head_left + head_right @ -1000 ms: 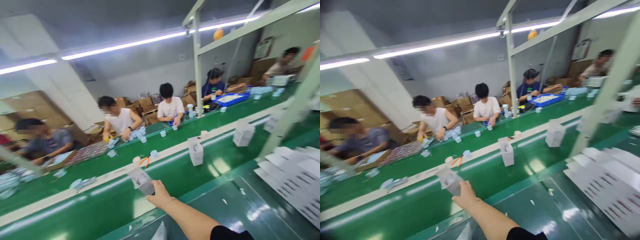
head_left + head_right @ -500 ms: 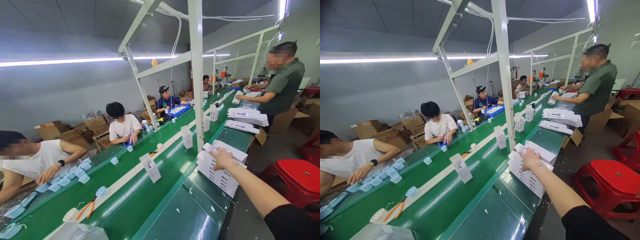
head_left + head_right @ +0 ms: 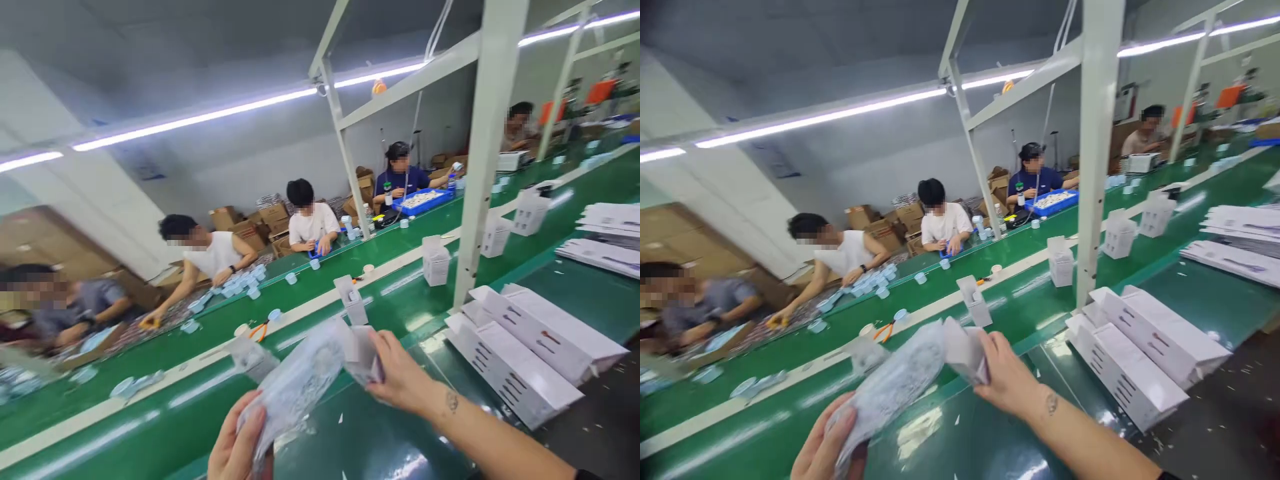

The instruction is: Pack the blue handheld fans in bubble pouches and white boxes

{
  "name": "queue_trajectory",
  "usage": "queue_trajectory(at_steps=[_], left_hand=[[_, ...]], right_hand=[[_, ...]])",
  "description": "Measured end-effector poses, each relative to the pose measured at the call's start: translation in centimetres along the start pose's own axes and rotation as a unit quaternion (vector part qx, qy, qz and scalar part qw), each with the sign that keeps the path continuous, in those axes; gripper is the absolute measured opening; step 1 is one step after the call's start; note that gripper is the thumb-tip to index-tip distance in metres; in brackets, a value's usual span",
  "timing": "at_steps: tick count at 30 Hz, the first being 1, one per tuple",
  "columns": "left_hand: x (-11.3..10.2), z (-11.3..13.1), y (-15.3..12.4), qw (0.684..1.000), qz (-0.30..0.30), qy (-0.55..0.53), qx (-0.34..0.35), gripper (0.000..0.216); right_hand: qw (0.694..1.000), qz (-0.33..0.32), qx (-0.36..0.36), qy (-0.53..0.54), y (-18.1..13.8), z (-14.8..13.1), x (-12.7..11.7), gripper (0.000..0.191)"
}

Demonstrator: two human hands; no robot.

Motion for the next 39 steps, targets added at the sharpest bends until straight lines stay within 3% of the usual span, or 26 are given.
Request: queue_trajectory(at_steps=[2, 4, 6, 8, 11, 14, 17, 21, 26, 33, 39], left_hand=[[1.0, 0.9, -0.1, 0.997, -0.033, 0.051, 0.039, 0.046], [1.5, 1.2, -0.6, 0.972, -0.094, 0.186, 0.111, 0.036], [1.2, 0.9, -1.5, 0.917, -0.170, 0.325, 0.160, 0.025], [0.7, 0.9, -2.7, 0.863, -0.238, 0.421, 0.148, 0.020], [0.5, 2.3, -4.4, 0.806, -0.294, 0.504, 0.095, 0.020], [1.7, 4.3, -5.2, 0.754, -0.327, 0.565, 0.067, 0.026], [3.7, 5.4, -4.5, 0.706, -0.360, 0.607, 0.065, 0.028], [6.7, 4.8, -2.0, 0.640, -0.423, 0.638, 0.070, 0.025], [8.9, 2.7, -0.9, 0.628, -0.384, 0.672, 0.089, 0.030], [9.2, -0.1, -3.8, 0.593, -0.385, 0.702, 0.086, 0.024], [9.2, -1.5, -6.0, 0.585, -0.362, 0.720, 0.086, 0.032]], right_hand=[[0.996, -0.048, -0.033, 0.070, 0.0, -1.3, 5.7, 0.092], [0.990, -0.097, -0.025, 0.103, -0.6, -1.7, 10.3, 0.090], [0.984, -0.137, -0.010, 0.115, -1.7, -1.5, 13.4, 0.087], [0.980, -0.159, -0.008, 0.122, -2.8, -1.1, 14.8, 0.086], [0.979, -0.157, -0.010, 0.133, -3.9, -0.3, 14.9, 0.090], [0.977, -0.160, -0.013, 0.144, -4.6, 0.3, 14.1, 0.096], [0.975, -0.171, -0.027, 0.141, -5.2, 0.4, 13.6, 0.101], [0.972, -0.186, -0.068, 0.128, -5.7, -0.2, 13.1, 0.103], [0.981, -0.160, -0.030, 0.103, -5.8, -0.2, 12.7, 0.102], [0.989, -0.144, -0.010, 0.027, -7.1, 1.1, 12.9, 0.097], [0.985, -0.162, -0.050, 0.030, -7.4, 1.3, 13.5, 0.081]])
Point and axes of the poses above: each hand's wrist, its own y-axis towards the middle knuckle, its own x-axis out of the palm, z = x × y, the point moved 2 cm from there along y, towards the middle knuckle, and after that the axes turned 2 degrees about x, right-handed, at the moved point
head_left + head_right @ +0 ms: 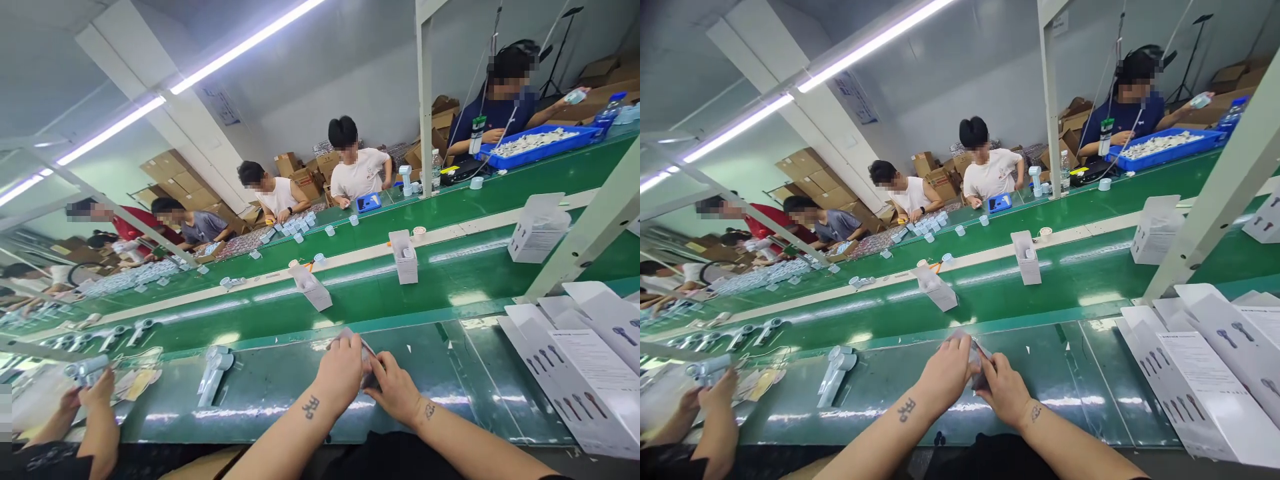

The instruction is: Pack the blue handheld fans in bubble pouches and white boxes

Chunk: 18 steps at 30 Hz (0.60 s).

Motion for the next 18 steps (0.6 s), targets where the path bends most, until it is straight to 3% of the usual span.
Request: queue_trajectory(at_steps=[4, 7, 9, 12, 13, 15, 18], left_hand=[[2.2, -0.4, -1.5, 0.998, 0.042, -0.010, 0.040, 0.051], [5.4, -0.7, -2.0, 0.999, -0.005, -0.011, 0.047, 0.053], [7.4, -0.6, -1.8, 0.998, -0.036, -0.020, 0.037, 0.056], [8.9, -0.2, -1.5, 0.998, -0.033, -0.046, 0.025, 0.055], [9.0, -0.2, -1.7, 0.998, -0.020, -0.060, 0.027, 0.053], [8.9, -0.5, -2.6, 0.994, 0.034, -0.096, 0.042, 0.049], [9.2, -2.7, -5.9, 0.961, 0.227, -0.154, 0.045, 0.031]], right_hand=[[0.996, 0.003, -0.048, 0.076, -1.2, 0.7, -1.0, 0.061], [0.983, 0.010, -0.113, 0.144, -1.8, 1.6, -3.1, 0.045], [0.982, -0.033, -0.095, 0.160, -1.0, 2.4, -4.4, 0.060], [0.966, -0.192, -0.033, 0.170, 2.1, 2.9, -5.1, 0.108], [0.952, -0.244, -0.032, 0.184, 3.2, 2.8, -5.1, 0.110], [0.923, -0.305, -0.052, 0.227, 5.1, 1.9, -4.8, 0.094], [0.913, -0.308, -0.057, 0.263, 6.8, 0.3, -4.2, 0.075]])
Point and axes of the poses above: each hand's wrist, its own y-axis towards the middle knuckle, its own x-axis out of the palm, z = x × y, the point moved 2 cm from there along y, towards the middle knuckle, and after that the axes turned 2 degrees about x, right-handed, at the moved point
